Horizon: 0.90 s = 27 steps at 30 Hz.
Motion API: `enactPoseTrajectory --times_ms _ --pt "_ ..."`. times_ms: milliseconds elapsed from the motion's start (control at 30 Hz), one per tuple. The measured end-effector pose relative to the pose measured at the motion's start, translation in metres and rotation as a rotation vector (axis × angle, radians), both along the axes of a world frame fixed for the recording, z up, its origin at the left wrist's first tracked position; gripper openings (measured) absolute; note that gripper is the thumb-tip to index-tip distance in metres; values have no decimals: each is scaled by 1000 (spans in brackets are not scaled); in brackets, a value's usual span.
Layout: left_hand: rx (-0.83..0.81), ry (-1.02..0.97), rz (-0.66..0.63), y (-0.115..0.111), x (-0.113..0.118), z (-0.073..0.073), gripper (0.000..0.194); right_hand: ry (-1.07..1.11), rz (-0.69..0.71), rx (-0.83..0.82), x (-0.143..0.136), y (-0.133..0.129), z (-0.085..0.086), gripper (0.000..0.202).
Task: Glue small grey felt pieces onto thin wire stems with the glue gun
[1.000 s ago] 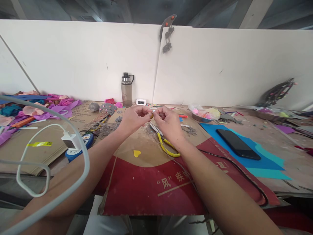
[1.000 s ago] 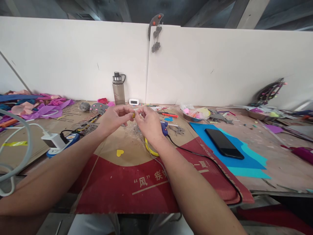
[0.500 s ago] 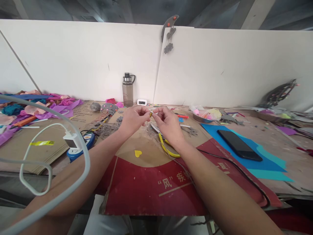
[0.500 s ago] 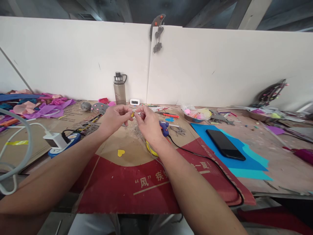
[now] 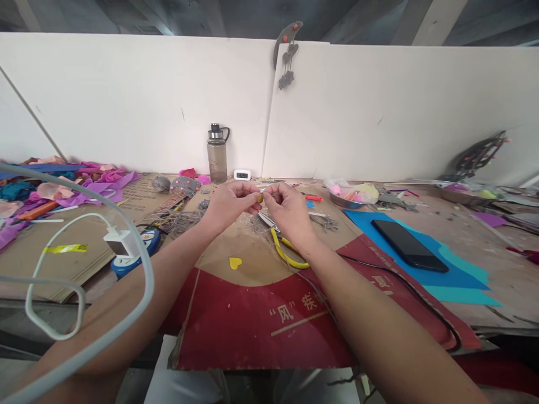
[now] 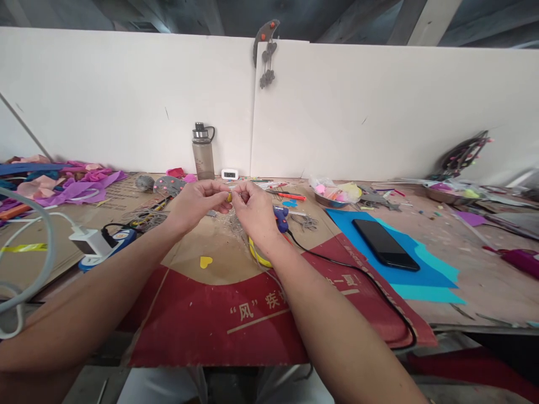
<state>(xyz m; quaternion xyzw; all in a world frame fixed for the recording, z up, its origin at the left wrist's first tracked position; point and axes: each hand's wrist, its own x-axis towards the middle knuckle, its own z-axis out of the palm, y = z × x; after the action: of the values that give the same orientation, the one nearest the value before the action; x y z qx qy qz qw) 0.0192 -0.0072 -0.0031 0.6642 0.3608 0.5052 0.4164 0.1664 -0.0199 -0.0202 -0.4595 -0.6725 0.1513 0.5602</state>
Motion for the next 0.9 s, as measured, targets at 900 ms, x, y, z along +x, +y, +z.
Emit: enactPoseTrajectory --times_ms 900 --pt "2 -327 248 30 -19 -5 20 -313 337 -17 -7 -8 -5 20"
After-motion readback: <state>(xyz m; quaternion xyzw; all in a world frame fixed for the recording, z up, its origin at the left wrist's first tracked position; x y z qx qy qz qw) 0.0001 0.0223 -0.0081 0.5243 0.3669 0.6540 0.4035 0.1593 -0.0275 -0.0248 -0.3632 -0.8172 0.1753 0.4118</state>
